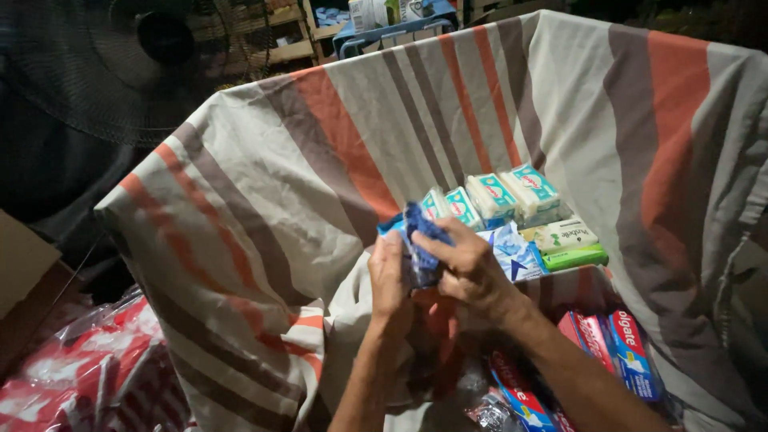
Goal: Labeling and organizing various toiletry items like soap and toothpaste using a marker
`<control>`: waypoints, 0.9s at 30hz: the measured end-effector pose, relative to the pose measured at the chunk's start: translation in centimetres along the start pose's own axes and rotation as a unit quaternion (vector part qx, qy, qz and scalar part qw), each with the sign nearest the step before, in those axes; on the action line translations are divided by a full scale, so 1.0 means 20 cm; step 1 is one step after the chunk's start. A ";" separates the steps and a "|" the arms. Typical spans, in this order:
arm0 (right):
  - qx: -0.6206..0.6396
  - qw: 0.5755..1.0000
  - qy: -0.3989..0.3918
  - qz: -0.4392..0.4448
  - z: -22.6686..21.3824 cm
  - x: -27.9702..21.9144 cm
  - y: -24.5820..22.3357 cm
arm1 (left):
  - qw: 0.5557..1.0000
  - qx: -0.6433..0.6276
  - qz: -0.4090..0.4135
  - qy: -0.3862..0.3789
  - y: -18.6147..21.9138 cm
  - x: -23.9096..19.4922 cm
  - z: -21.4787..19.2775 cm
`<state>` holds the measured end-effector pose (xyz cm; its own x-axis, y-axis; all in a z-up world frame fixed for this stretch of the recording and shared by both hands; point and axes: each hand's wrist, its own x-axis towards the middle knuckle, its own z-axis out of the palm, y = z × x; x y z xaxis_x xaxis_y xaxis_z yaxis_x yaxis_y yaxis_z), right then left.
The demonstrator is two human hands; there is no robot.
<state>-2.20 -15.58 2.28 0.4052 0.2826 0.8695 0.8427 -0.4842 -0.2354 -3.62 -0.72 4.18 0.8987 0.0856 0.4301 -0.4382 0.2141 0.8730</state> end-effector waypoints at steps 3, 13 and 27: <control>0.058 0.996 -0.046 -0.041 -0.06 0.07 -0.18 | 0.994 -0.079 -0.011 0.073 0.10 0.01 0.02; 0.119 0.956 0.066 0.258 0.01 0.06 -0.05 | 0.943 -0.293 -0.045 0.153 -0.12 0.10 -0.05; 0.048 0.978 0.041 0.198 0.00 0.07 -0.12 | 0.986 -0.050 -0.042 0.152 -0.22 0.10 -0.08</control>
